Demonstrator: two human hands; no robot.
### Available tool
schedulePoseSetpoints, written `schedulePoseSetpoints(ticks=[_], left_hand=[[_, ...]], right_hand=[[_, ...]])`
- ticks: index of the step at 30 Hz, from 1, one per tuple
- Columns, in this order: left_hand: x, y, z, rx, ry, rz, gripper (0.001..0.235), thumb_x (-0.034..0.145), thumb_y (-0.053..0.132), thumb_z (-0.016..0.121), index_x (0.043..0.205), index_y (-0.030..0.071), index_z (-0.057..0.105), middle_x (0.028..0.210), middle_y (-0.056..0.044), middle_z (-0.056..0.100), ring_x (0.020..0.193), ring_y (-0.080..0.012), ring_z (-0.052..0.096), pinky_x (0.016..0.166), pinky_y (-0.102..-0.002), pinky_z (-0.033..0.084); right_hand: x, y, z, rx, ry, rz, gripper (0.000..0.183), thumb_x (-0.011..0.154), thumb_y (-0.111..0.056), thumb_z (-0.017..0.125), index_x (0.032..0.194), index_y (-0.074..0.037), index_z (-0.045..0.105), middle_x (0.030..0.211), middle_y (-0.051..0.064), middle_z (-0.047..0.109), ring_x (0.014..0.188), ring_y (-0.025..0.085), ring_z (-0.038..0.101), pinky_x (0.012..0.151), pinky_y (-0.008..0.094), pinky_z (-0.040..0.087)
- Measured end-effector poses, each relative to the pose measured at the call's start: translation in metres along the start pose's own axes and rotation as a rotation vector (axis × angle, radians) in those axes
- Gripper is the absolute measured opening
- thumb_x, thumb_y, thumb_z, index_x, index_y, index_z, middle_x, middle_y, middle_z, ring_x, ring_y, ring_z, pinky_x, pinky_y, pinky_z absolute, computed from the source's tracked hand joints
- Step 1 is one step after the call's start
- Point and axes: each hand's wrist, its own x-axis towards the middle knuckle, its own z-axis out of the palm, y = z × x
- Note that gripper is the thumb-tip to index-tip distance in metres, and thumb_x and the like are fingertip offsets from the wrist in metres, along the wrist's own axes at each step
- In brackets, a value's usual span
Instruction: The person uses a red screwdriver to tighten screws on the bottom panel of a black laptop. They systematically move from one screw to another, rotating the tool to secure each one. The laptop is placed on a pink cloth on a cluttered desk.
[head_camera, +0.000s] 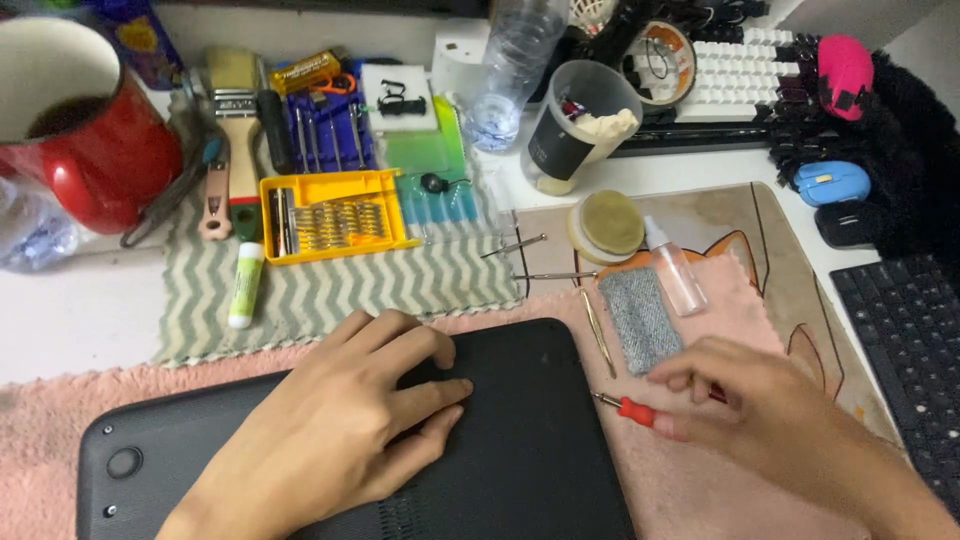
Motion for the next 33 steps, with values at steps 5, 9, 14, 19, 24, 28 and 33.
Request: schedulePoseSetpoints(ticks=[5,9,14,19,24,28,33], left_hand=[[-0.001,0.0,-0.002,-0.025,0.077,0.045,0.026,0.111,0.027,0.075,0.117,0.008,0.091,0.122,-0.012,0.072,0.106,-0.0354,0.067,0.086,-0.049,0.055],[0.0,0.002,-0.008,-0.033,0.108,0.054,0.026,0.111,0.027,0.074,0.112,0.008,0.091,0.12,-0.012,0.072,0.102,-0.0349,0.067,0.086,-0.047,0.054],[-0.002,-0.003,-0.008,-0.139,0.078,-0.037,0.025,0.106,0.034,0.081,0.108,0.012,0.094,0.12,-0.007,0.073,0.105,-0.0299,0.068,0.092,-0.046,0.058],[-0.003,-0.004,-0.005,-0.126,0.11,-0.034,0.028,0.106,0.036,0.081,0.108,0.01,0.09,0.119,-0.009,0.074,0.107,-0.0323,0.069,0.092,-0.048,0.058],[-0.005,-0.007,-0.003,-0.17,0.117,-0.103,0.04,0.101,0.039,0.084,0.125,0.008,0.089,0.125,-0.009,0.076,0.116,-0.0312,0.073,0.102,-0.048,0.058],[-0.004,-0.009,-0.003,-0.185,0.056,-0.168,0.045,0.1,0.044,0.083,0.131,0.011,0.089,0.13,-0.008,0.075,0.121,-0.0303,0.071,0.102,-0.049,0.057],[-0.003,-0.009,-0.004,-0.18,0.027,-0.181,0.046,0.099,0.045,0.082,0.131,0.013,0.089,0.136,-0.009,0.075,0.122,-0.031,0.07,0.103,-0.049,0.056]], right_hand=[[-0.013,0.044,0.028,-0.17,-0.039,-0.191,0.027,0.089,-0.048,0.093,0.112,-0.034,0.093,0.119,-0.017,0.089,0.108,0.003,0.088,0.101,0.026,0.061],[-0.015,0.026,0.008,-0.092,0.045,-0.357,0.024,0.088,-0.036,0.092,0.112,-0.029,0.091,0.108,-0.014,0.095,0.1,0.005,0.092,0.097,0.024,0.062],[-0.016,-0.067,-0.024,0.016,0.31,-0.608,0.037,0.083,-0.01,0.09,0.12,-0.011,0.088,0.11,0.0,0.093,0.1,0.012,0.09,0.101,0.028,0.067],[0.001,-0.121,-0.009,0.32,0.219,-0.618,0.051,0.08,0.001,0.092,0.128,-0.001,0.078,0.122,0.009,0.09,0.113,0.015,0.089,0.113,0.028,0.071],[0.02,-0.15,0.007,0.1,0.272,-0.869,0.038,0.092,-0.014,0.09,0.13,-0.009,0.084,0.124,0.003,0.091,0.11,0.014,0.088,0.103,0.029,0.067],[0.026,-0.156,0.01,0.081,0.153,-0.981,0.042,0.102,-0.014,0.081,0.144,-0.01,0.077,0.126,0.007,0.087,0.103,0.017,0.086,0.087,0.028,0.065],[0.029,-0.159,0.014,0.068,0.073,-1.046,0.047,0.107,-0.011,0.076,0.153,-0.009,0.07,0.13,0.01,0.084,0.105,0.02,0.085,0.089,0.031,0.063]])
